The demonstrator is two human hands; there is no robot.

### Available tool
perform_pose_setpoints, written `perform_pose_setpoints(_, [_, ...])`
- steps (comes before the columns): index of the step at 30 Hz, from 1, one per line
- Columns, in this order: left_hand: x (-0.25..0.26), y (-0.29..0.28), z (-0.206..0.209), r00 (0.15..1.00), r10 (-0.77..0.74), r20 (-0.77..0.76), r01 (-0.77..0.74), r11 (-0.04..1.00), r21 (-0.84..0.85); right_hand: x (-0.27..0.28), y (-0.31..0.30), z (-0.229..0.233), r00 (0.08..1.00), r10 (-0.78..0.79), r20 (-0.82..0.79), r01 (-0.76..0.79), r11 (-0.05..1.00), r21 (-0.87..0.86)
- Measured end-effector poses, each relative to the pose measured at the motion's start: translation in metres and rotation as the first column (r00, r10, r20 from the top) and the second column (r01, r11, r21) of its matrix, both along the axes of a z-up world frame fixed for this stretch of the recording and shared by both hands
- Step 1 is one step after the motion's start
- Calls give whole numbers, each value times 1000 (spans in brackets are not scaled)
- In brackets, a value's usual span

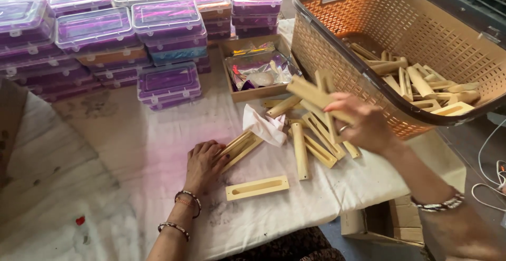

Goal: The person wipes several small, light-colored wooden pieces with a white cloth on a table covered with a white sheet. They pick up the pieces from a wicker basket, clean them, and place them back on the table. The person also handles a small, shiny, iridescent packet from a cardboard box.

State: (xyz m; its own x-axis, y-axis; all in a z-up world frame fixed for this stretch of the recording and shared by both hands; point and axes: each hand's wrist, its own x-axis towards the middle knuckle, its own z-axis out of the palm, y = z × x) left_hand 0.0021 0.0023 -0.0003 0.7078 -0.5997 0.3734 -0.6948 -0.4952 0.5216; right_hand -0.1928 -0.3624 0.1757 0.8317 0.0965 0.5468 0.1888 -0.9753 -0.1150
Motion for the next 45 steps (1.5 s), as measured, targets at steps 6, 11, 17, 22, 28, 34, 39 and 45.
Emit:
perform_pose_setpoints(6, [-3,0,3,1000,4,-16,-3,1000,15,19,-47,-107,935,-171,-312,186,982,18])
perform_pose_setpoints(11, [-4,0,10,1000,5,-27,-5,1000,25,14,-37,-98,897,-329,-296,369,925,89])
perform_pose_setpoints(17, [0,-1,1,1000,6,-9,-6,1000,24,12,-1,-101,922,-302,-241,328,942,72])
perform_pose_setpoints(22, [0,0,0,1000,10,-23,-9,999,31,-2,82,-103,953,-76,-292,97,994,58])
perform_pose_setpoints(28, [1,0,0,1000,1,-26,0,999,33,-21,133,-128,949,270,-164,-289,951,-107])
perform_pose_setpoints(34, [-2,1,5,999,-7,-39,8,1000,21,-22,109,-148,967,235,-100,-237,972,-2])
perform_pose_setpoints(39, [-4,1,11,998,-4,-63,7,999,46,-19,65,-131,972,-96,214,66,987,143])
perform_pose_setpoints(45, [-2,0,6,999,4,-53,-2,999,34,-30,28,-109,833,-431,347,434,898,73])
